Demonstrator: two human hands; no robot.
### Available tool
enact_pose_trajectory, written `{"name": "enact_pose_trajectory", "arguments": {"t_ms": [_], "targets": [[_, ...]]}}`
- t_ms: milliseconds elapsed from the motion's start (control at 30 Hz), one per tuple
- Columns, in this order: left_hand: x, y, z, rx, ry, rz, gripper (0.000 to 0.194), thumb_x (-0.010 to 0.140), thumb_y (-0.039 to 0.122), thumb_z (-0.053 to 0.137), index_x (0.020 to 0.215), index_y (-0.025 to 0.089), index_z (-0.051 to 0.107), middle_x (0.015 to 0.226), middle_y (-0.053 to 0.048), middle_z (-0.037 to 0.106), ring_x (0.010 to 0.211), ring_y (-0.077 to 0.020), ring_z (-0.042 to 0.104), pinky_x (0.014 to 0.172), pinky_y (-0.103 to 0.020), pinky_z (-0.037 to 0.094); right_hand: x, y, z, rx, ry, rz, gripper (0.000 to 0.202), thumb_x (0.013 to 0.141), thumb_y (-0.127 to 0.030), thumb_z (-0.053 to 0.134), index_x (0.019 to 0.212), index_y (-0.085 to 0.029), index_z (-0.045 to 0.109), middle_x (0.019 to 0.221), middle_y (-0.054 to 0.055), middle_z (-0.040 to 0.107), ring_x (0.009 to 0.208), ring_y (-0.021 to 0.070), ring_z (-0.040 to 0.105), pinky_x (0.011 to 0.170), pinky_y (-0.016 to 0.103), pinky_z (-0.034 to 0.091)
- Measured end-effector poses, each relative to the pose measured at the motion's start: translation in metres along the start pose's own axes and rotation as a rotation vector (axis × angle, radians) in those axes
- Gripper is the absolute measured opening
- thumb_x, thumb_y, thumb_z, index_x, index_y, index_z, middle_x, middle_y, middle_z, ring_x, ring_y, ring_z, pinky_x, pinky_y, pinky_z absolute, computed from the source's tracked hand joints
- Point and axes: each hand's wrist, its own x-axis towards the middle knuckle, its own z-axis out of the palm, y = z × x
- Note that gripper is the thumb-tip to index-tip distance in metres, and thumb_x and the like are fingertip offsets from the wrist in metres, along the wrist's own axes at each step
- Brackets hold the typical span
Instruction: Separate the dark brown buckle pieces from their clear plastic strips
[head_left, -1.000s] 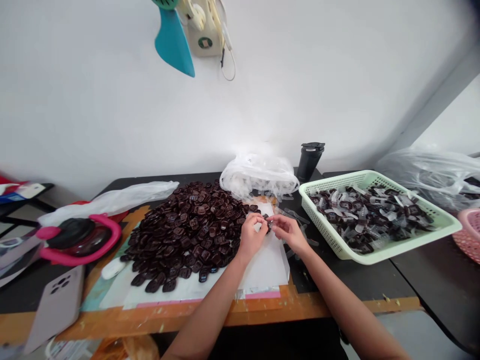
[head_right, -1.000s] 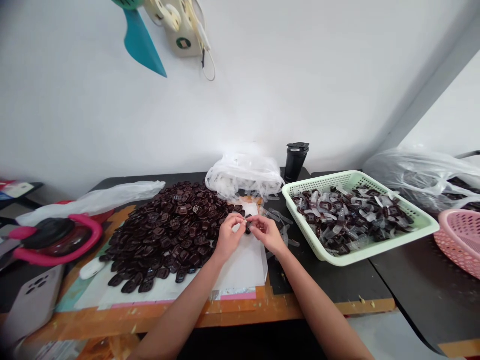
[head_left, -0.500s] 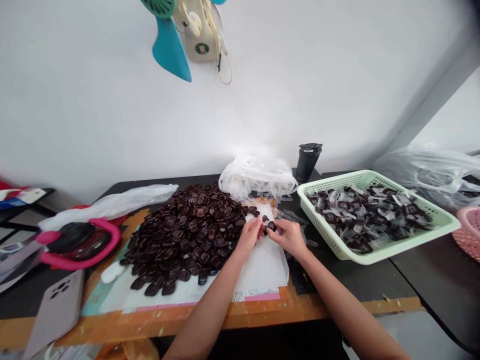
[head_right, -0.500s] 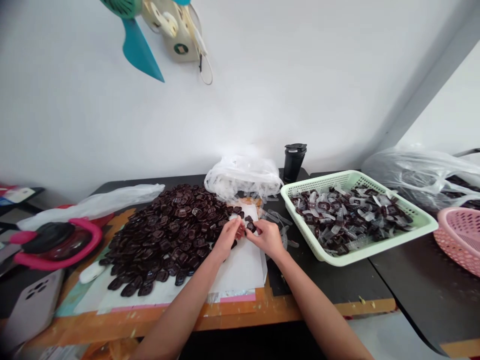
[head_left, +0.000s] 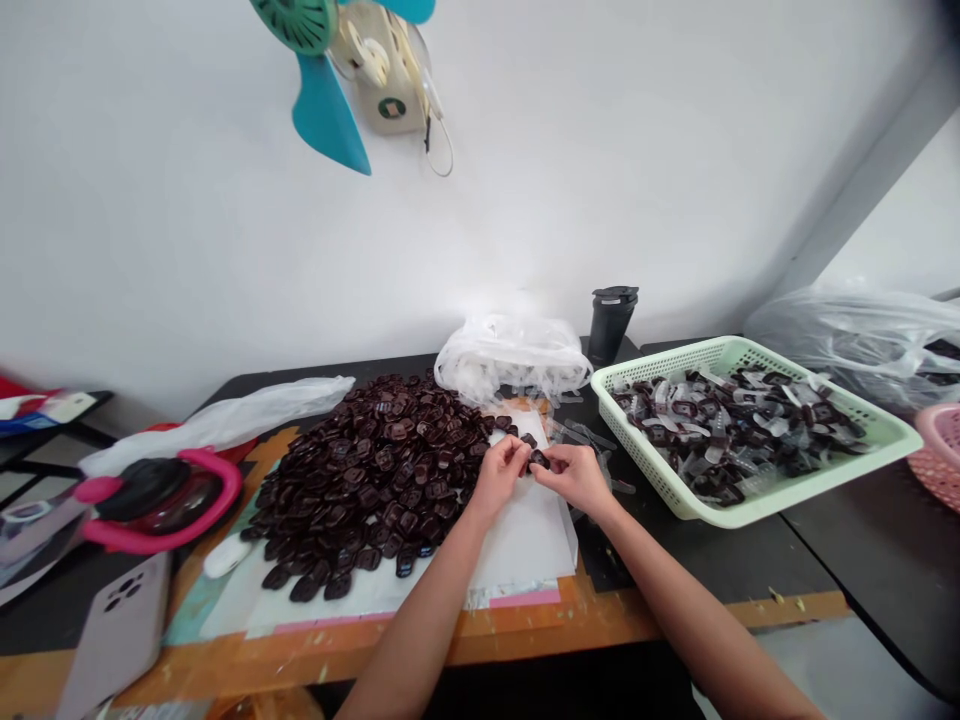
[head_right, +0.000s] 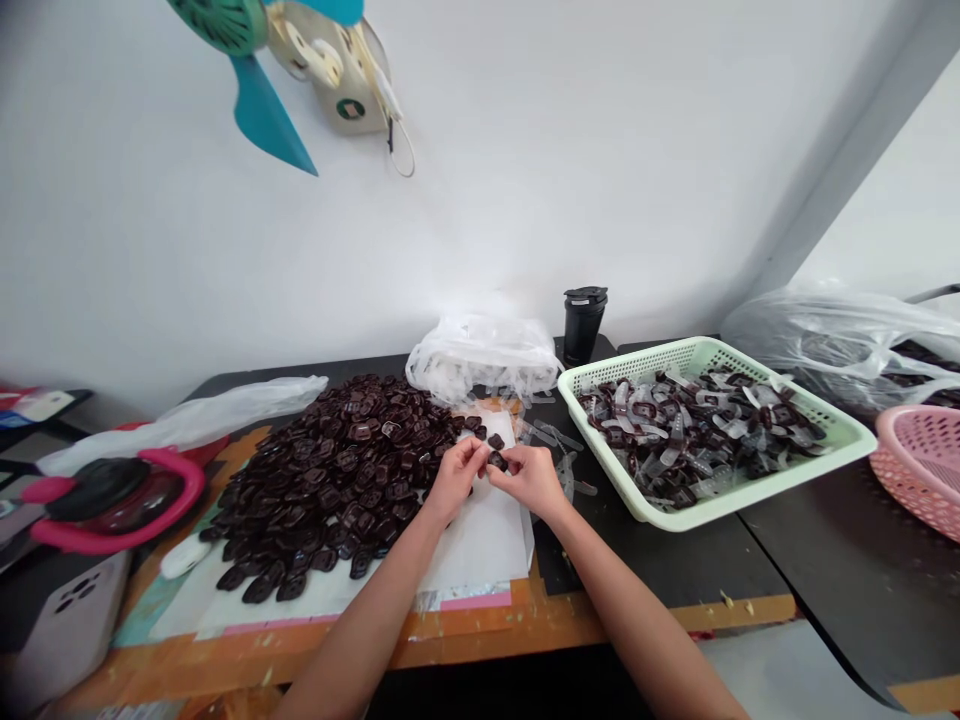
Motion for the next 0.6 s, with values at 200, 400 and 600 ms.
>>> {"name": "enact_pose_trajectory", "arguments": {"t_ms": [200, 400, 600], "targets": [[0.005, -0.003, -0.01, 0.253, 0.19, 0.12, 0.017, 0.083, 0.033, 0.058, 0.077, 0.018, 0.064, 0.074, -0.002, 0.059, 0.064, -0.0135, 0.049, 0.062, -0.024, 0.038, 0.012, -0.007, -0.023, 0.756, 0.215, 0.068, 0.052, 0.078, -0.056, 0.052, 0.117, -0.023, 0.062, 0.099, 0.008, 0.06, 0.058, 0.0115, 0.042, 0.045, 0.024, 0.035], [-0.002, -0.013, -0.005, 0.858, -0.124, 0.292, 0.022, 0.081, 0.01, 0.052, 0.097, 0.019, 0.064, 0.102, -0.007, 0.062, 0.099, -0.0225, 0.054, 0.089, -0.036, 0.042, 0.014, 0.007, -0.02, 0.486, 0.119, 0.215, 0.032, 0.076, -0.041, 0.066, 0.097, -0.017, 0.07, 0.077, 0.003, 0.061, 0.049, 0.0076, 0.037, 0.043, 0.023, 0.031], [-0.005, -0.015, -0.003, 1.009, -0.157, 0.261, 0.016, 0.083, 0.017, 0.057, 0.098, 0.019, 0.063, 0.098, -0.007, 0.063, 0.097, -0.024, 0.055, 0.086, -0.037, 0.043, 0.018, 0.028, -0.033, -0.202, 0.06, 0.117, 0.019, 0.079, -0.02, 0.055, 0.09, -0.015, 0.069, 0.078, 0.004, 0.063, 0.055, 0.0116, 0.047, 0.055, 0.025, 0.039]]}}
